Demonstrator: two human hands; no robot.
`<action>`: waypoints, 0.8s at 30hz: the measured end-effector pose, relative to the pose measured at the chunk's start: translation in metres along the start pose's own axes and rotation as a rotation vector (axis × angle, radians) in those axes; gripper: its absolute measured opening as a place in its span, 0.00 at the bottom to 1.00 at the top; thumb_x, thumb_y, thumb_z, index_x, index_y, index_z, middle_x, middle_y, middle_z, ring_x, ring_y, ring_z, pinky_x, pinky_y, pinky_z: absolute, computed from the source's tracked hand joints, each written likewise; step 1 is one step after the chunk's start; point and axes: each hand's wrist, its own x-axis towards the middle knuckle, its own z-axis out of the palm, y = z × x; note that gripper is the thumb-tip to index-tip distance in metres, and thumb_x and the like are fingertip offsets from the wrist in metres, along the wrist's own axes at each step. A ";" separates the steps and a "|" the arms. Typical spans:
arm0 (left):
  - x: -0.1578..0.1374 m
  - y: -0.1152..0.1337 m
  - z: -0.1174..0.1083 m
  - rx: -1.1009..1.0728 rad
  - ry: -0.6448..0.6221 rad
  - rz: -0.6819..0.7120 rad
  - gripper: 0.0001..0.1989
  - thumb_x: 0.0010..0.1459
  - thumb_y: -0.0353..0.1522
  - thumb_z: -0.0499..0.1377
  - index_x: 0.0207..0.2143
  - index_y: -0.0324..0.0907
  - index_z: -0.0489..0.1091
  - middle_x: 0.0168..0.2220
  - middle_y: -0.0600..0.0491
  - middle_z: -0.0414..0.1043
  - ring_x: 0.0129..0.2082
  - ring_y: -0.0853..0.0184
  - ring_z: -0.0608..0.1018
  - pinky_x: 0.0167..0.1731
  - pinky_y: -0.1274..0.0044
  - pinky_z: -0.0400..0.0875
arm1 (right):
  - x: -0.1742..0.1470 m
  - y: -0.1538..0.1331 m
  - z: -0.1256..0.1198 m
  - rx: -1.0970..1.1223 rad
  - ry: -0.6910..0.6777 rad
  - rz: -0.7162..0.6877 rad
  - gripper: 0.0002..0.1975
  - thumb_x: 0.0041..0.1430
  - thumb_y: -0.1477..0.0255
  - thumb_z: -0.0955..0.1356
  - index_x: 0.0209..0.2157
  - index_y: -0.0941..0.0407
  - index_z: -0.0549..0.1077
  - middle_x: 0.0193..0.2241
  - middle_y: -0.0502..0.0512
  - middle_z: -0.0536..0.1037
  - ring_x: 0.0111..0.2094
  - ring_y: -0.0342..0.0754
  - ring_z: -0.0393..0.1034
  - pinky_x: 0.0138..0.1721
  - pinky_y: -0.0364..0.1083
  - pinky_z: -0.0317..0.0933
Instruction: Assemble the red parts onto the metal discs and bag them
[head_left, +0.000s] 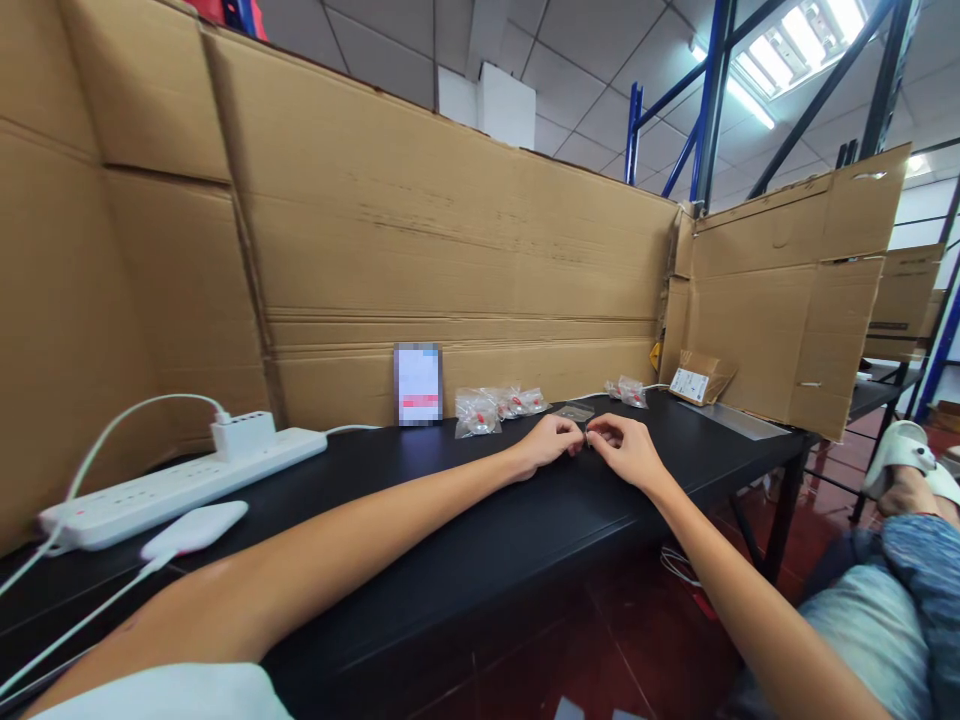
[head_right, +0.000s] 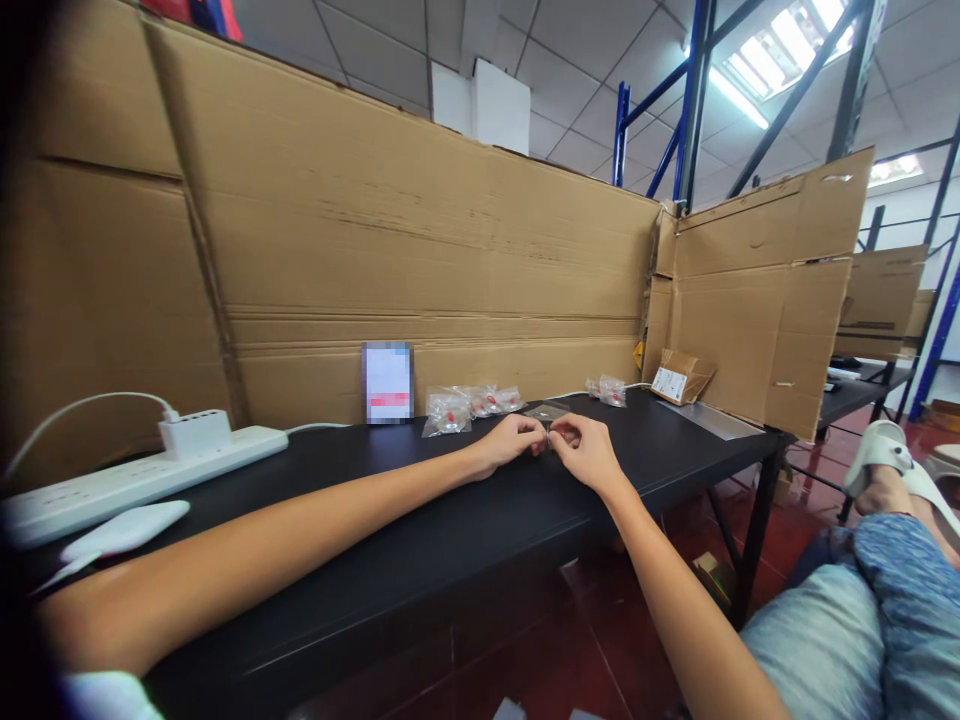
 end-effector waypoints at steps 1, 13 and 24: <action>-0.001 0.001 0.000 -0.014 0.005 -0.013 0.10 0.47 0.36 0.57 0.19 0.38 0.68 0.18 0.56 0.67 0.21 0.72 0.68 0.26 0.79 0.61 | 0.000 -0.001 0.000 0.033 0.017 0.013 0.12 0.55 0.66 0.67 0.40 0.57 0.75 0.32 0.55 0.78 0.29 0.44 0.71 0.30 0.41 0.65; -0.003 0.003 -0.001 -0.025 -0.044 -0.056 0.09 0.44 0.35 0.54 0.19 0.39 0.67 0.17 0.58 0.62 0.20 0.74 0.63 0.22 0.80 0.53 | -0.002 0.002 0.003 0.148 -0.123 -0.003 0.20 0.47 0.64 0.73 0.42 0.56 0.73 0.32 0.52 0.78 0.32 0.45 0.73 0.35 0.43 0.68; 0.000 0.002 -0.002 -0.081 0.037 -0.123 0.09 0.45 0.34 0.52 0.20 0.39 0.66 0.18 0.56 0.65 0.20 0.72 0.67 0.20 0.80 0.54 | -0.001 0.004 0.000 0.205 -0.058 0.051 0.18 0.46 0.66 0.73 0.40 0.57 0.74 0.27 0.49 0.73 0.24 0.40 0.65 0.26 0.40 0.63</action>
